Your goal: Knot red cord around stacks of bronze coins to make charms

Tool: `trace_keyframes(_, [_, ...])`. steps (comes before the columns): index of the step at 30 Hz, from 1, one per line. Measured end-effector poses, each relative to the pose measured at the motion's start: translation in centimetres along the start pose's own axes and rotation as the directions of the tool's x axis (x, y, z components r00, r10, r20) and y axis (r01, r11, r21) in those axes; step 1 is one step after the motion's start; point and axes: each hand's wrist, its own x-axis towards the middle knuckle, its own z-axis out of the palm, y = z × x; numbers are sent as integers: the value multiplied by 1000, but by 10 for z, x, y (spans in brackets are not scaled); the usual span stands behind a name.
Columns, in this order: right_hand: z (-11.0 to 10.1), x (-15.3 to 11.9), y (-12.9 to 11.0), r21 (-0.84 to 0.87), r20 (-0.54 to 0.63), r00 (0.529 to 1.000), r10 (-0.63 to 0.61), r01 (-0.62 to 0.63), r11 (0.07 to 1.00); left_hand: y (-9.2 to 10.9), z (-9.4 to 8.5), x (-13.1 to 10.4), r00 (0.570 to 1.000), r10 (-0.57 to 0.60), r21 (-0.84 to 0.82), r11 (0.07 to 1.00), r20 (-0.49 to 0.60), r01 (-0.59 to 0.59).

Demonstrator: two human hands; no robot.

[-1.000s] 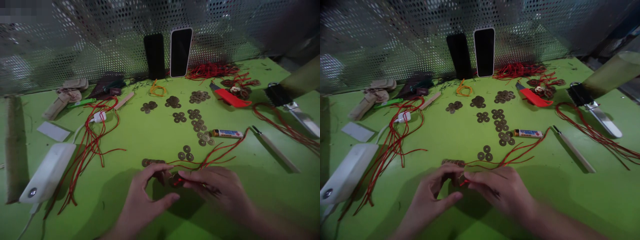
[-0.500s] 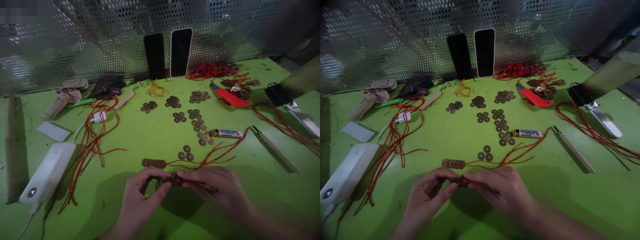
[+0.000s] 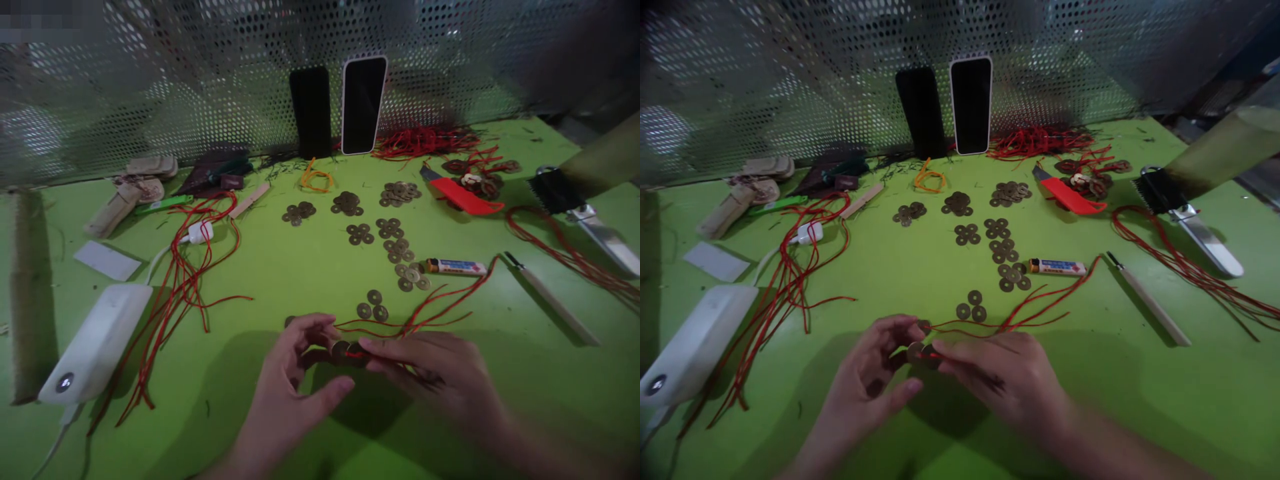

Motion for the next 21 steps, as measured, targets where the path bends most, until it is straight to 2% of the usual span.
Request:
trace_keyframes(2, [0,0,0,13,1,1000,4,-4,1000,0,1,-1,987,157,160,975,-12,-154])
trace_keyframes(4, [0,-1,0,26,6,1000,5,-5,1000,0,2,-2,950,311,304,907,-22,-290])
trace_keyframes(6, [1,-1,-1,38,5,1000,1,-1,999,-1,2,-2,912,409,369,852,-27,-372])
trace_keyframes(8, [3,-1,-1,44,7,1000,-5,5,999,-2,3,-2,888,457,397,825,-47,-403])
trace_keyframes(13, [4,-1,-3,36,4,1000,-9,9,999,-1,2,0,853,521,453,767,-25,-455])
trace_keyframes(16, [4,-2,-2,29,0,1000,-11,11,1000,0,1,-2,855,519,456,765,-16,-455])
trace_keyframes(18, [4,-2,-2,7,-7,1000,-21,22,1000,-1,1,-3,869,494,411,798,-26,-441])
trace_keyframes(21, [3,0,-3,-9,-14,999,-45,45,999,0,1,-5,936,348,283,904,-53,-320])
